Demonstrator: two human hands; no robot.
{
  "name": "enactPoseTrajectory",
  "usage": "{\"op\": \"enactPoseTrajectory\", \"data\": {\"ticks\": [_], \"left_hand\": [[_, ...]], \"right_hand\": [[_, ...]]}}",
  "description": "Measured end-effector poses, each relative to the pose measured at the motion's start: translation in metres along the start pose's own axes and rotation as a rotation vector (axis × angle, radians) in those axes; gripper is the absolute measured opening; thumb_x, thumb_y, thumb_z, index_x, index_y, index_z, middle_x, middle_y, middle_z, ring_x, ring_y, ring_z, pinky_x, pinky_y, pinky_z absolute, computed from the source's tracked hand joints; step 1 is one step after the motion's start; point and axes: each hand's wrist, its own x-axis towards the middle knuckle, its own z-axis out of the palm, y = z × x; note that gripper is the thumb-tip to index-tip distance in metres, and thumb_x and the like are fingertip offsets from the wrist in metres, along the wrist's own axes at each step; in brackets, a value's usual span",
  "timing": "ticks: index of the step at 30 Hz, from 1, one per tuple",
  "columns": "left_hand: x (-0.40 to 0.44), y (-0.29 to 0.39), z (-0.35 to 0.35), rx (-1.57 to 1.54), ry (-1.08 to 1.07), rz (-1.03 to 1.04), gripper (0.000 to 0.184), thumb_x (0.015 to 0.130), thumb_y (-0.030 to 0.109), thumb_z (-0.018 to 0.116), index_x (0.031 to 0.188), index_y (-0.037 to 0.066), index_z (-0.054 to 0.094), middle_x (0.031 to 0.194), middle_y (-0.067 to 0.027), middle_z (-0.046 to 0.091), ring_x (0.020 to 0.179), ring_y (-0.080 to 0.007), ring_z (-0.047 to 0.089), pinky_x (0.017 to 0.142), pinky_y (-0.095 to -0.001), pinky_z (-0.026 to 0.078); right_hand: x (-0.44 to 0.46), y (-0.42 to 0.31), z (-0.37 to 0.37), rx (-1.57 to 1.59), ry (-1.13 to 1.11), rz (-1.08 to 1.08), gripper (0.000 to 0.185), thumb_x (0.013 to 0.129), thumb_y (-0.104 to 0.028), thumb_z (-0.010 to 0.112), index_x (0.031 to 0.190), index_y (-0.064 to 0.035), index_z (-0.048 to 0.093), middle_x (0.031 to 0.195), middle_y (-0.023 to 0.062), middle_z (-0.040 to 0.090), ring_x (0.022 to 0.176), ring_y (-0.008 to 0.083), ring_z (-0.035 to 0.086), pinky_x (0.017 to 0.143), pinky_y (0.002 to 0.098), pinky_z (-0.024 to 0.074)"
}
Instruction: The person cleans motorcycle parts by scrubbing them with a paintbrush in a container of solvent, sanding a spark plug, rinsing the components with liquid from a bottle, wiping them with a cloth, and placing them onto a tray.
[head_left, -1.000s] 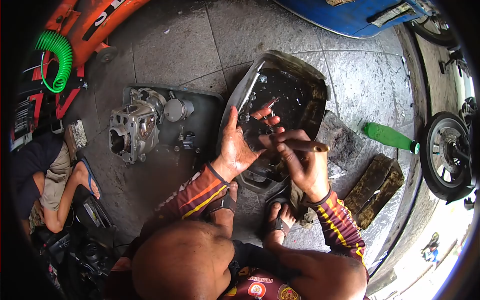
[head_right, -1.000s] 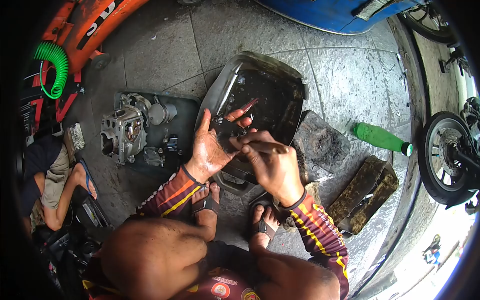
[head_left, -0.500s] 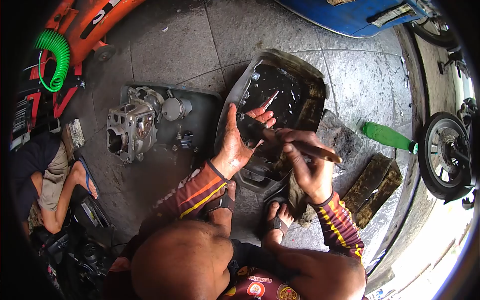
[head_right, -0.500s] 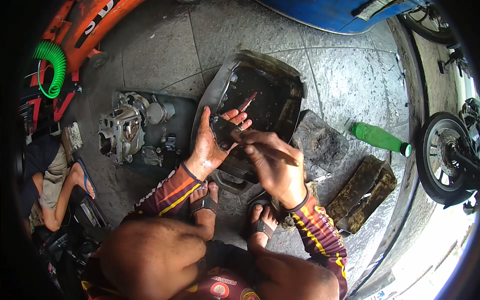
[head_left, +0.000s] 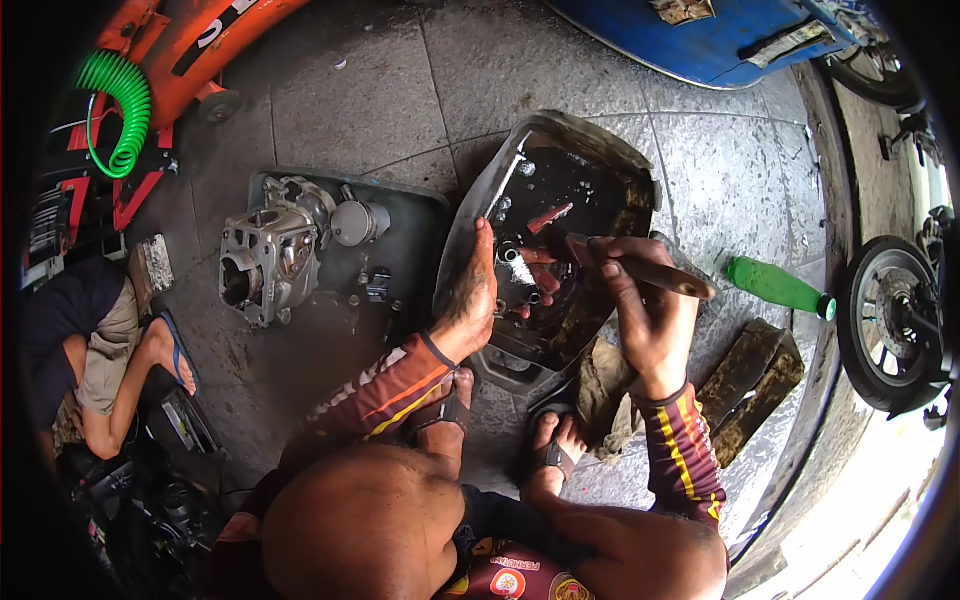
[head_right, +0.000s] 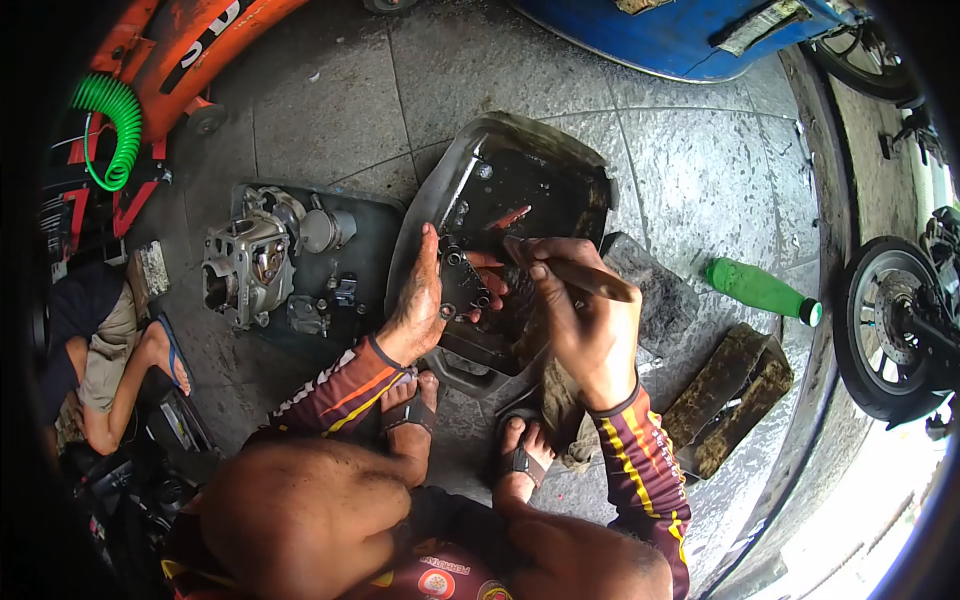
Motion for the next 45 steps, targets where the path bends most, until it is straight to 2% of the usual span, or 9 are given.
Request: {"op": "enactPoseTrajectory", "data": {"ticks": [2,6,17,26,33,37,41,43,45], "left_hand": [[0.000,-0.005,-0.003,0.074,-0.086,-0.001,0.092,0.083,0.082,0.012,0.123,0.007,0.048,0.081,-0.0112,0.068,0.064,-0.0171,0.066,0.043,-0.0234,0.042],[-0.006,-0.004,0.014,0.113,0.008,0.012,0.100,0.081,0.082,0.007,0.104,0.002,0.061,0.070,-0.0091,0.065,0.062,-0.0169,0.064,0.041,-0.0229,0.040],[0.006,-0.005,-0.011,0.300,-0.168,0.031,0.100,0.083,0.080,0.006,0.105,0.000,0.061,0.070,-0.0097,0.064,0.066,-0.0149,0.063,0.046,-0.0226,0.043],[-0.001,0.002,-0.007,0.093,0.022,0.227,0.031,0.098,0.032,0.049,0.116,0.006,0.048,0.102,-0.0150,0.064,0.086,-0.0248,0.067,0.061,-0.0311,0.054],[-0.016,0.023,0.004,0.260,-0.006,0.193,0.031,0.096,0.039,0.051,0.096,0.007,0.054,0.087,-0.0148,0.068,0.069,-0.0230,0.069,0.049,-0.0300,0.054],[-0.020,0.018,0.016,0.134,-0.063,0.182,0.023,0.095,0.028,0.057,0.106,0.008,0.055,0.096,-0.0112,0.067,0.078,-0.0227,0.069,0.055,-0.0302,0.057],[-0.027,0.018,0.018,-0.039,-0.289,0.170,0.039,0.093,0.005,0.053,0.131,0.009,0.043,0.126,-0.0132,0.055,0.116,-0.0292,0.056,0.093,-0.0395,0.051],[-0.031,0.018,0.018,-0.108,-0.338,0.189,0.038,0.095,0.010,0.051,0.132,0.009,0.042,0.129,-0.0142,0.052,0.119,-0.0308,0.053,0.097,-0.0421,0.049],[-0.027,0.016,0.013,-0.295,-0.381,0.114,0.050,0.099,0.045,0.039,0.132,0.007,0.043,0.124,-0.0179,0.054,0.119,-0.0347,0.052,0.100,-0.0546,0.043]], "right_hand": [[-0.007,-0.009,0.002,0.266,0.025,0.150,0.008,0.087,-0.006,0.064,0.087,0.0009,0.067,0.098,0.0092,0.068,0.087,0.0190,0.066,0.074,0.0278,0.0519],[0.001,0.020,0.001,0.084,-0.084,0.084,0.011,0.087,-0.008,0.064,0.088,0.0034,0.065,0.091,0.0065,0.067,0.075,0.0171,0.064,0.065,0.0266,0.0475],[0.007,0.021,-0.008,-0.088,0.027,0.053,0.008,0.088,-0.003,0.061,0.094,0.0014,0.064,0.081,0.0085,0.068,0.067,0.0186,0.066,0.059,0.0270,0.0502],[-0.036,0.021,-0.006,-0.211,-0.365,-0.175,0.046,0.067,0.014,0.052,0.108,-0.0050,0.061,0.116,0.0143,0.061,0.120,0.0364,0.051,0.097,0.0420,0.0452],[-0.099,0.087,-0.112,0.056,0.788,0.111,0.035,0.090,0.001,0.055,0.124,0.0030,0.047,0.130,0.0162,0.052,0.121,0.0234,0.050,0.102,0.0339,0.0388],[-0.088,0.136,-0.155,-0.342,0.815,0.230,0.066,0.082,-0.015,0.073,0.136,-0.0008,0.037,0.134,0.0202,0.048,0.125,0.0277,0.046,0.105,0.0369,0.0355],[-0.046,0.194,-0.166,-0.309,0.759,0.258,0.079,0.075,-0.027,0.079,0.137,0.0000,0.036,0.131,0.0235,0.050,0.122,0.0309,0.051,0.100,0.0360,0.0401],[-0.029,0.221,-0.172,-0.388,0.773,0.267,0.076,0.072,-0.036,0.079,0.131,-0.0003,0.045,0.120,0.0212,0.060,0.111,0.0326,0.059,0.092,0.0381,0.0457],[-0.021,0.229,-0.178,-0.474,0.746,0.352,0.066,0.075,-0.033,0.077,0.125,0.0009,0.051,0.118,0.0181,0.061,0.110,0.0284,0.059,0.094,0.0358,0.0433]]}}
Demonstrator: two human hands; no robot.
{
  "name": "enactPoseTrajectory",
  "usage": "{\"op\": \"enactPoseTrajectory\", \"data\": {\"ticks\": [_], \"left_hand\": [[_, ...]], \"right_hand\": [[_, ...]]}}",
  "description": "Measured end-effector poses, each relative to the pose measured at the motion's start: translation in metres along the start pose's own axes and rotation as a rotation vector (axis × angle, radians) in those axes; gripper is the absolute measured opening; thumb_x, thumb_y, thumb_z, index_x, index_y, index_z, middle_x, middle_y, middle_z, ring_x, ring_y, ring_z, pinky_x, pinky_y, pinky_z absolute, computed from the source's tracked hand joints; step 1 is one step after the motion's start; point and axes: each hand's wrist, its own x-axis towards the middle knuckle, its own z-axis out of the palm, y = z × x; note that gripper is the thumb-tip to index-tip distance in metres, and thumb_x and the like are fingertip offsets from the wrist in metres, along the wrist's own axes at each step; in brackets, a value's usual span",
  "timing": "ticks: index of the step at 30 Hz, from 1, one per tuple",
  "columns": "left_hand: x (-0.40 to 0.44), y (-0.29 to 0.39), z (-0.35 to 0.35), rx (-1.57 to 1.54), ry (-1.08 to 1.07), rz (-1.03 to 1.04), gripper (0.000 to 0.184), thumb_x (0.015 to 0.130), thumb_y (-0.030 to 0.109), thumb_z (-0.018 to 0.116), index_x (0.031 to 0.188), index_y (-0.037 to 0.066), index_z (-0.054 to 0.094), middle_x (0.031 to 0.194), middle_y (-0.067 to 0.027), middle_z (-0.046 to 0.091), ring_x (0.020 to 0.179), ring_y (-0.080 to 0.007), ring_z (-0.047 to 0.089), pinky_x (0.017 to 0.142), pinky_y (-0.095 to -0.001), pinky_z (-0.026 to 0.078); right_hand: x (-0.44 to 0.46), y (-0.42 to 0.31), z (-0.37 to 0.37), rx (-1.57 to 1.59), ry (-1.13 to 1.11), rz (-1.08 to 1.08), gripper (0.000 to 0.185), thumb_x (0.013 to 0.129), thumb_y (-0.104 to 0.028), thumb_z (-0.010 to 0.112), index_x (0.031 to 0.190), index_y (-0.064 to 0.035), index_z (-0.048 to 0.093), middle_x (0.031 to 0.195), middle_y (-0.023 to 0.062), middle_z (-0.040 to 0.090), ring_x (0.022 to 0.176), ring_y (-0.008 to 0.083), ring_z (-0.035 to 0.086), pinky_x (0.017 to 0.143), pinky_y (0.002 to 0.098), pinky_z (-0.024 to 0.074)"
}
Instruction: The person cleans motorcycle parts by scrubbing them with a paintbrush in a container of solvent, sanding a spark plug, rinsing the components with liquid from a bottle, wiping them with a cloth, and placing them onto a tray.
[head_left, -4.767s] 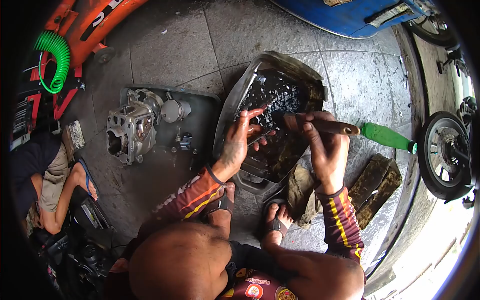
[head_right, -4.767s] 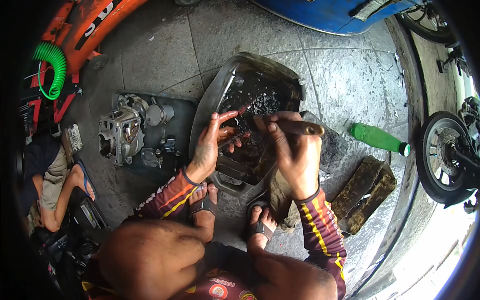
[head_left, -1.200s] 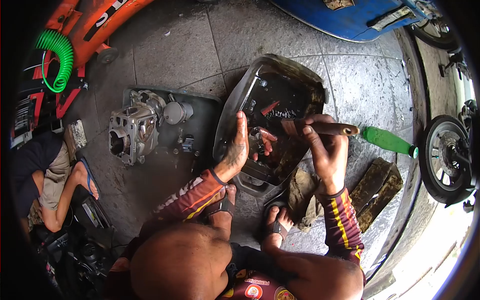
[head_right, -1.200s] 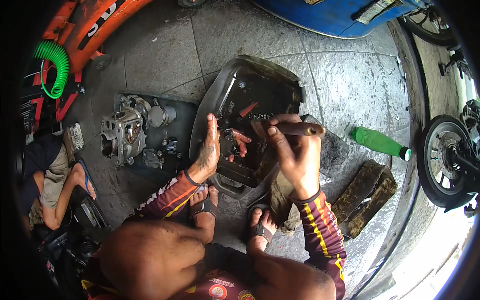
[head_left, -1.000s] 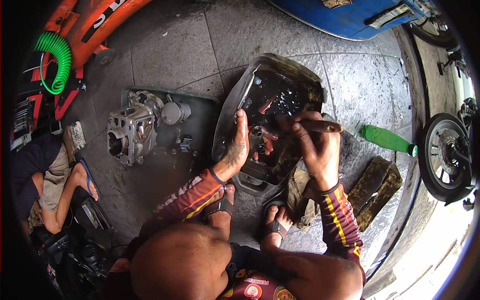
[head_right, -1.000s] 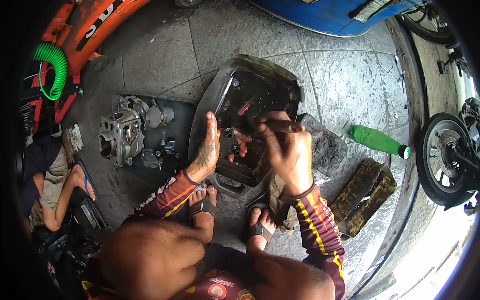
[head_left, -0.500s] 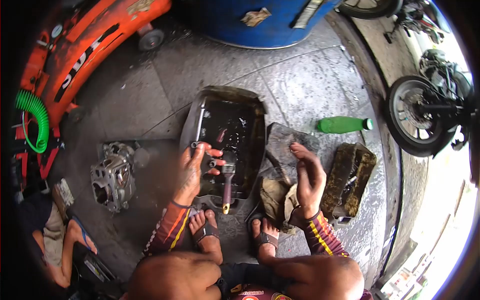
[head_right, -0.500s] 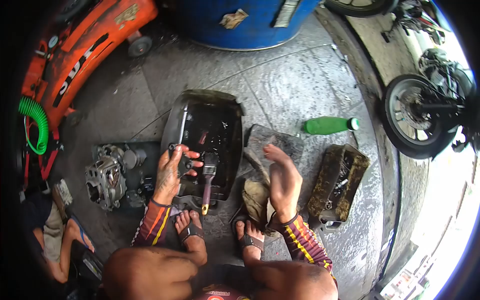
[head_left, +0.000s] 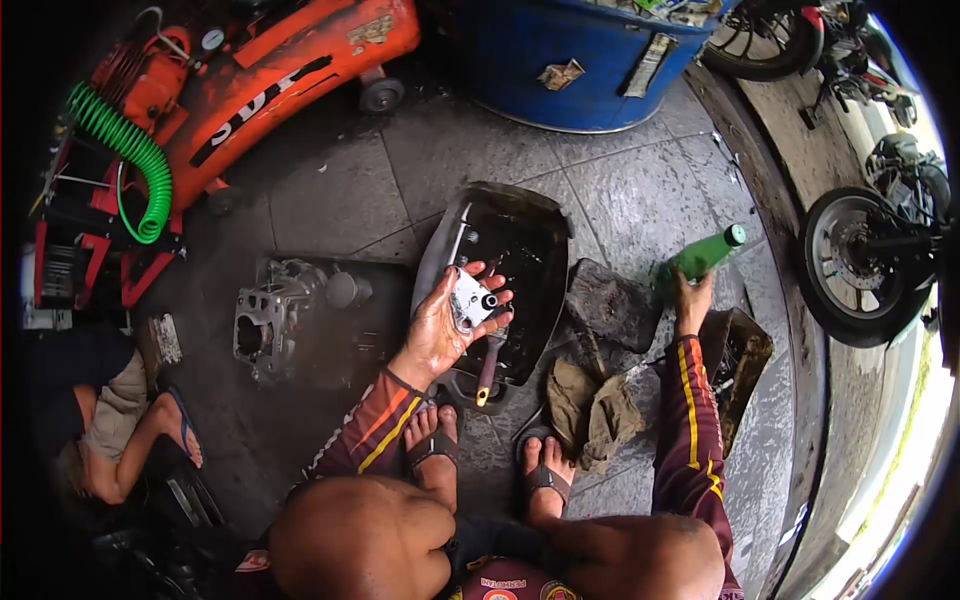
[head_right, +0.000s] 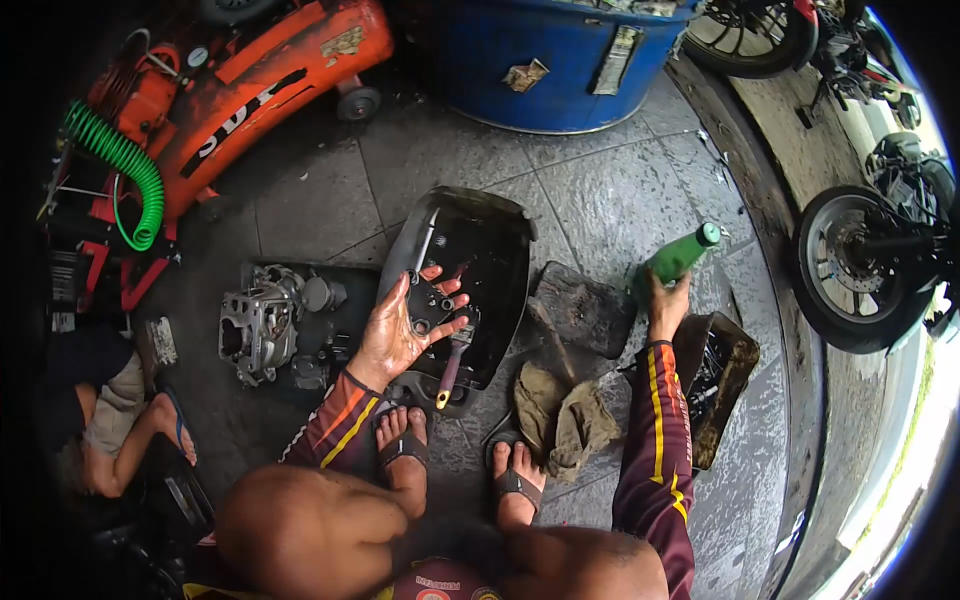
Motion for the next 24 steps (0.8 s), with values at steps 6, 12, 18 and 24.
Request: {"op": "enactPoseTrajectory", "data": {"ticks": [6,12,18,24], "left_hand": [[0.013,-0.006,-0.031,-0.063,0.041,-0.005,0.069,0.091,0.066,0.033,0.125,0.007,0.047,0.118,-0.0188,0.057,0.115,-0.0381,0.054,0.099,-0.0575,0.041],[0.043,-0.011,-0.033,0.136,0.095,-0.024,0.064,0.094,0.062,0.030,0.120,0.009,0.053,0.116,-0.0140,0.062,0.108,-0.0306,0.060,0.092,-0.0458,0.049],[0.054,-0.018,-0.021,0.199,0.015,-0.027,0.066,0.094,0.062,0.033,0.127,0.008,0.052,0.121,-0.0127,0.061,0.106,-0.0253,0.062,0.090,-0.0421,0.051],[0.052,-0.016,-0.018,0.253,0.022,-0.026,0.065,0.094,0.060,0.035,0.126,0.007,0.054,0.114,-0.0086,0.065,0.096,-0.0169,0.065,0.084,-0.0367,0.053]], "right_hand": [[-0.026,-0.113,-0.068,0.086,-0.211,-0.428,0.063,0.078,-0.027,0.074,0.126,0.0017,0.044,0.113,0.0233,0.059,0.099,0.0348,0.061,0.084,0.0383,0.0478],[-0.073,-0.239,-0.163,-0.546,-0.695,-0.923,0.063,0.069,-0.020,0.077,0.122,-0.0021,0.049,0.099,0.0171,0.060,0.094,0.0362,0.060,0.080,0.0434,0.0486],[-0.086,-0.284,-0.170,-0.730,-0.777,-1.086,0.048,0.071,-0.023,0.075,0.110,-0.0043,0.053,0.087,0.0135,0.063,0.083,0.0330,0.063,0.072,0.0414,0.0489],[-0.091,-0.315,-0.169,-0.803,-0.783,-1.098,0.045,0.071,-0.021,0.075,0.109,-0.0050,0.057,0.086,0.0147,0.064,0.078,0.0365,0.063,0.068,0.0442,0.0488]]}}
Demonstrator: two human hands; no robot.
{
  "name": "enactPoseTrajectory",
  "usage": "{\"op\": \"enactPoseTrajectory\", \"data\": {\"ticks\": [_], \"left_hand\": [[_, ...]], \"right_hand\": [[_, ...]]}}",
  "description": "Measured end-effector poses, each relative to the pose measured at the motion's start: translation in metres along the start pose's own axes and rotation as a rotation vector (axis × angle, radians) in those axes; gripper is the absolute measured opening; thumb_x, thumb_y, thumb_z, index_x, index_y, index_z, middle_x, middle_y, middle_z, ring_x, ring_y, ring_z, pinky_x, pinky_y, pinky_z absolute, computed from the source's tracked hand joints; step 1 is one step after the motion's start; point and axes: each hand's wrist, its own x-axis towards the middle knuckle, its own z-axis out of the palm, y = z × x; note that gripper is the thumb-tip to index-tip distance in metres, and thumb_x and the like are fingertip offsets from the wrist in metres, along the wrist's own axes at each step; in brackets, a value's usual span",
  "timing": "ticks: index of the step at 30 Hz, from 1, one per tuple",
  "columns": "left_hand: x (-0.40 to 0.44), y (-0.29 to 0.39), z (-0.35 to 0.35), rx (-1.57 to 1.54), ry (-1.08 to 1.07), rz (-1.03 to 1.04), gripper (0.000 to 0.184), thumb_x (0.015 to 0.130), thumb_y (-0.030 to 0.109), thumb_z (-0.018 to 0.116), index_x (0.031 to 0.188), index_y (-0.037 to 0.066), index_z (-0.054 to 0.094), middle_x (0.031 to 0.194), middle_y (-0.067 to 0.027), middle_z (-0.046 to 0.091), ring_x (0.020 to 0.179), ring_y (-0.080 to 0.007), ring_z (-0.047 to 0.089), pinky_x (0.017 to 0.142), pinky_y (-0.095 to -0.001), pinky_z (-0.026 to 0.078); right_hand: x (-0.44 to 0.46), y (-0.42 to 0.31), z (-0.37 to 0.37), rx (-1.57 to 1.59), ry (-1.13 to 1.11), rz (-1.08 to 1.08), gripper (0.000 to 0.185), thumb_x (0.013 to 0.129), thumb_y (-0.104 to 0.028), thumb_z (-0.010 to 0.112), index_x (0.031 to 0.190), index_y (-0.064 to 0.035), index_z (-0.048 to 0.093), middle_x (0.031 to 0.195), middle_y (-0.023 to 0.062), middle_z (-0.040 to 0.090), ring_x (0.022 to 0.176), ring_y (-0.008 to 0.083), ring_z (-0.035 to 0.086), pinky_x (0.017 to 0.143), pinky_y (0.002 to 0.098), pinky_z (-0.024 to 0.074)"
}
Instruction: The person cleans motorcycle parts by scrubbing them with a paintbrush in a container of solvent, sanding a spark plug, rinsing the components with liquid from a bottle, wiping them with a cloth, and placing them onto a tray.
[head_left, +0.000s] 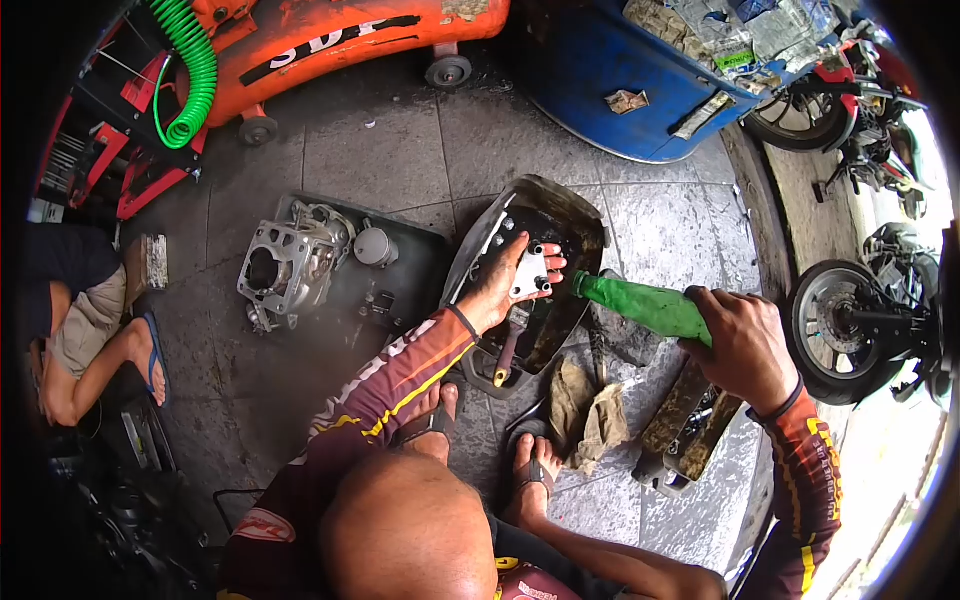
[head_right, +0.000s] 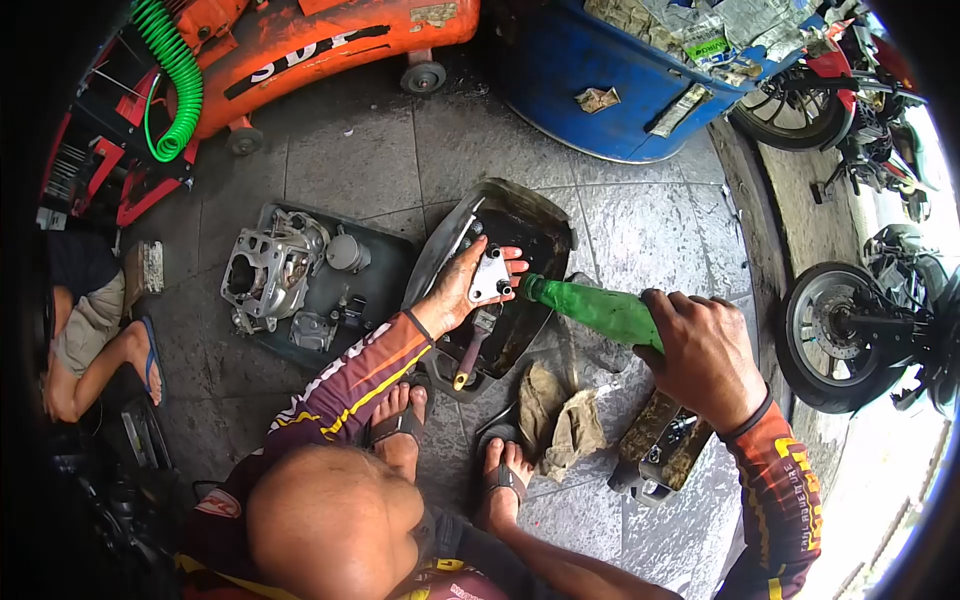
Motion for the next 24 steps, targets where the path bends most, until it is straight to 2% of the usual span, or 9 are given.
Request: {"op": "enactPoseTrajectory", "data": {"ticks": [3,6,10,11,14,18,20,21,24], "left_hand": [[-0.009,0.009,0.010,0.118,0.055,0.027,0.064,0.096,0.060,0.032,0.118,0.007,0.059,0.105,-0.0068,0.068,0.092,-0.0140,0.066,0.080,-0.0334,0.052],[-0.015,0.018,0.013,0.185,0.041,0.037,0.064,0.096,0.059,0.031,0.115,0.006,0.060,0.101,-0.0069,0.069,0.090,-0.0145,0.066,0.081,-0.0334,0.052],[-0.020,0.023,0.018,0.323,0.067,0.081,0.062,0.094,0.062,0.035,0.105,0.009,0.066,0.090,-0.0036,0.069,0.081,-0.0104,0.064,0.077,-0.0306,0.049],[-0.022,0.024,0.020,0.333,0.079,0.077,0.060,0.095,0.059,0.036,0.101,0.009,0.067,0.087,-0.0040,0.069,0.079,-0.0102,0.063,0.077,-0.0295,0.048],[-0.020,0.023,0.018,0.411,0.045,0.135,0.059,0.097,0.054,0.036,0.102,0.003,0.066,0.087,-0.0068,0.066,0.081,-0.0130,0.064,0.077,-0.0301,0.050],[-0.014,0.016,0.007,0.398,0.000,0.160,0.055,0.099,0.050,0.034,0.106,0.004,0.063,0.091,-0.0072,0.066,0.085,-0.0137,0.064,0.079,-0.0315,0.051],[-0.011,0.010,0.002,0.059,0.006,0.064,0.052,0.100,0.047,0.032,0.113,0.004,0.059,0.098,-0.0078,0.065,0.092,-0.0146,0.064,0.080,-0.0336,0.052],[-0.009,0.009,-0.003,-0.014,-0.031,0.074,0.046,0.101,0.043,0.035,0.118,0.005,0.055,0.103,-0.0082,0.064,0.097,-0.0171,0.063,0.083,-0.0379,0.053],[-0.004,0.002,-0.009,-0.180,-0.032,0.069,0.041,0.100,0.038,0.040,0.118,0.005,0.055,0.104,-0.0084,0.064,0.097,-0.0189,0.063,0.085,-0.0415,0.053]], "right_hand": [[0.000,-0.003,-0.004,0.003,0.037,0.006,0.043,0.071,-0.021,0.074,0.107,-0.0055,0.058,0.085,0.0143,0.065,0.075,0.0357,0.063,0.066,0.0439,0.0491],[-0.001,-0.003,-0.005,0.022,0.065,0.004,0.042,0.072,-0.022,0.074,0.106,-0.0058,0.057,0.083,0.0142,0.065,0.072,0.0349,0.064,0.064,0.0433,0.0495],[-0.007,-0.006,-0.011,0.023,0.063,0.011,0.041,0.071,-0.021,0.073,0.105,-0.0059,0.057,0.082,0.0147,0.065,0.072,0.0356,0.064,0.063,0.0439,0.0495],[-0.007,-0.005,-0.011,0.024,0.062,0.013,0.041,0.071,-0.021,0.073,0.105,-0.0059,0.057,0.082,0.0147,0.065,0.072,0.0356,0.064,0.063,0.0439,0.0495],[-0.007,-0.002,-0.010,0.035,0.084,0.002,0.041,0.071,-0.021,0.073,0.105,-0.0058,0.058,0.082,0.0146,0.065,0.072,0.0358,0.064,0.063,0.0443,0.0494],[-0.008,-0.001,-0.006,0.055,0.038,0.018,0.041,0.069,-0.020,0.075,0.104,-0.0057,0.059,0.083,0.0145,0.064,0.072,0.0367,0.062,0.062,0.0441,0.0483],[-0.008,0.000,-0.003,0.062,0.023,0.017,0.041,0.069,-0.021,0.075,0.104,-0.0060,0.059,0.083,0.0145,0.064,0.072,0.0366,0.063,0.062,0.0440,0.0484],[-0.008,0.001,0.000,0.076,0.019,0.014,0.041,0.069,-0.021,0.075,0.104,-0.0062,0.059,0.083,0.0144,0.064,0.073,0.0367,0.063,0.062,0.0442,0.0484],[-0.009,0.002,0.008,0.110,0.011,0.012,0.041,0.069,-0.021,0.075,0.104,-0.0064,0.059,0.083,0.0142,0.064,0.073,0.0367,0.063,0.063,0.0445,0.0483]]}}
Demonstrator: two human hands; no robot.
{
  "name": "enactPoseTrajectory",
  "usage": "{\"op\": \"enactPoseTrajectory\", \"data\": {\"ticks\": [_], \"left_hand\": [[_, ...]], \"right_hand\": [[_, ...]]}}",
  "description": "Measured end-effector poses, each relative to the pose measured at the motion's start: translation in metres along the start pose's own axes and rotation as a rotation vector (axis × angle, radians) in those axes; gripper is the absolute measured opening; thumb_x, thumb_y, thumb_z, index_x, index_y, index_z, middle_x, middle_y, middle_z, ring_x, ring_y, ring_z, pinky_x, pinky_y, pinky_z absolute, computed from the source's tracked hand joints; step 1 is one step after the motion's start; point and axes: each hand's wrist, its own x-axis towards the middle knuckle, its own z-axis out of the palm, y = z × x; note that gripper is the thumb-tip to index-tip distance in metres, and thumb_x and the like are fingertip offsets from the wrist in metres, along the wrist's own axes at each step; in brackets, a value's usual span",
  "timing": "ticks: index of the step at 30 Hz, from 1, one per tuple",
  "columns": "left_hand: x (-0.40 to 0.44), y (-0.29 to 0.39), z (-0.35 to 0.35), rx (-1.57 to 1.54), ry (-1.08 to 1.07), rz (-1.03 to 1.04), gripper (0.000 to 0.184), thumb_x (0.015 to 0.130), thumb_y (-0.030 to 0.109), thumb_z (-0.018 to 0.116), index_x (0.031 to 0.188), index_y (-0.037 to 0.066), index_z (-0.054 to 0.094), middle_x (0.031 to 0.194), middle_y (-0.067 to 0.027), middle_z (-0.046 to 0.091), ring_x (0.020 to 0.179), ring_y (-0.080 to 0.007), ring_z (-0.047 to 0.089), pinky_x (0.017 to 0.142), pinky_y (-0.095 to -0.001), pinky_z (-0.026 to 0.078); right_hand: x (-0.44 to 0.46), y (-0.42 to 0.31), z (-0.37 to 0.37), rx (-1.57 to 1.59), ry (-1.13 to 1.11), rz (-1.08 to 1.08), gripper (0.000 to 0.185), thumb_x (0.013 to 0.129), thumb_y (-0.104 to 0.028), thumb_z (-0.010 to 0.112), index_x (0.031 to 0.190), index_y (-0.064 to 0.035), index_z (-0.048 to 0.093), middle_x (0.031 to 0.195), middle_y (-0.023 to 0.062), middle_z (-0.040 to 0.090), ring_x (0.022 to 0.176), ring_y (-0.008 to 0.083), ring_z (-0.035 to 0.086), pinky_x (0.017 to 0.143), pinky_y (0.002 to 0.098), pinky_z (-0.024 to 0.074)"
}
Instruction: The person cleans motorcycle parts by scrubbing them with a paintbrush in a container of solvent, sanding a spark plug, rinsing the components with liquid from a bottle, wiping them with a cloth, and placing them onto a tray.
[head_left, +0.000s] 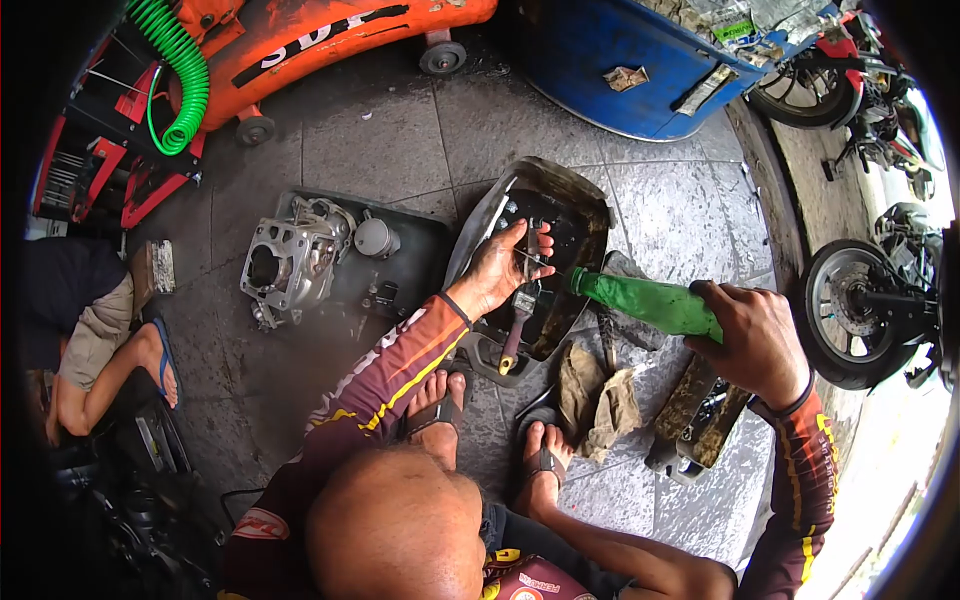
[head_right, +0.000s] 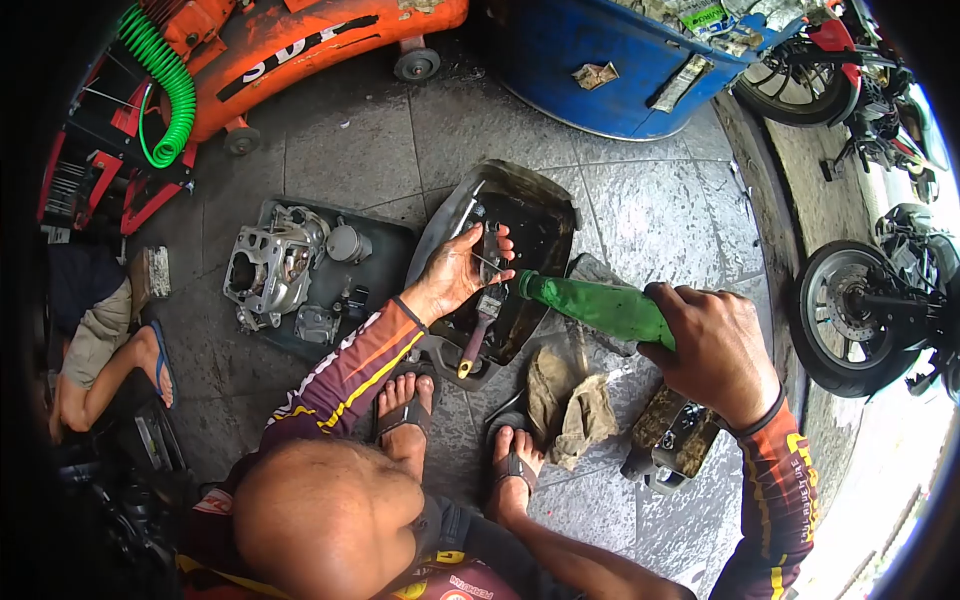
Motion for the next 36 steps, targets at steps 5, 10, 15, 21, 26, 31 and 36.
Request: {"op": "enactPoseTrajectory", "data": {"ticks": [5,10,15,21,26,31,36], "left_hand": [[-0.006,0.003,0.009,0.018,0.055,-0.026,0.017,0.095,0.029,0.056,0.103,0.015,0.052,0.103,-0.0072,0.066,0.095,-0.0219,0.067,0.077,-0.0454,0.057],[-0.010,0.006,0.016,0.163,0.145,0.021,0.016,0.095,0.029,0.057,0.103,0.015,0.055,0.102,-0.0067,0.066,0.095,-0.0214,0.067,0.081,-0.0428,0.057],[-0.012,0.001,0.016,0.345,0.283,0.034,0.021,0.091,0.021,0.064,0.105,0.010,0.054,0.096,-0.0026,0.064,0.086,-0.0124,0.065,0.076,-0.0381,0.056],[-0.010,-0.003,0.009,0.344,0.288,0.091,0.031,0.091,0.013,0.062,0.118,0.005,0.050,0.100,-0.0040,0.060,0.092,-0.0136,0.062,0.075,-0.0372,0.057],[-0.002,-0.013,-0.007,0.157,0.317,0.177,0.029,0.092,0.014,0.059,0.119,0.007,0.050,0.100,-0.0044,0.059,0.089,-0.0158,0.062,0.070,-0.0358,0.054],[-0.003,-0.016,-0.003,-0.095,0.257,0.019,0.020,0.095,0.027,0.056,0.102,0.008,0.056,0.077,-0.0007,0.055,0.062,-0.0122,0.051,0.054,-0.0266,0.041],[-0.012,0.001,0.016,-0.052,0.126,-0.208,0.038,0.089,0.045,0.061,0.098,0.009,0.056,0.057,0.0054,0.044,0.049,-0.0081,0.041,0.044,-0.0230,0.030]], "right_hand": [[-0.002,0.002,0.007,0.004,-0.045,0.010,0.041,0.069,-0.021,0.075,0.104,-0.0064,0.059,0.084,0.0144,0.065,0.074,0.0366,0.063,0.064,0.0447,0.0485],[-0.001,0.011,0.015,-0.027,0.027,0.055,0.042,0.071,-0.023,0.075,0.105,-0.0064,0.059,0.084,0.0144,0.065,0.073,0.0360,0.064,0.064,0.0437,0.0500],[0.003,0.010,0.017,-0.007,0.054,0.053,0.042,0.071,-0.023,0.074,0.106,-0.0063,0.059,0.084,0.0141,0.065,0.073,0.0358,0.064,0.064,0.0438,0.0499],[0.001,0.010,0.020,-0.018,0.044,0.047,0.041,0.071,-0.024,0.074,0.105,-0.0066,0.059,0.084,0.0138,0.066,0.072,0.0355,0.064,0.064,0.0440,0.0499],[-0.008,0.007,0.023,-0.011,-0.036,0.039,0.040,0.071,-0.024,0.074,0.104,-0.0069,0.059,0.083,0.0136,0.066,0.071,0.0352,0.064,0.063,0.0438,0.0501],[-0.007,-0.006,0.018,0.009,-0.008,-0.006,0.041,0.071,-0.025,0.074,0.104,-0.0071,0.059,0.083,0.0130,0.066,0.070,0.0348,0.064,0.061,0.0437,0.0500],[-0.005,-0.009,0.017,0.059,0.008,0.010,0.041,0.071,-0.025,0.073,0.106,-0.0070,0.061,0.083,0.0128,0.066,0.071,0.0339,0.065,0.062,0.0429,0.0503]]}}
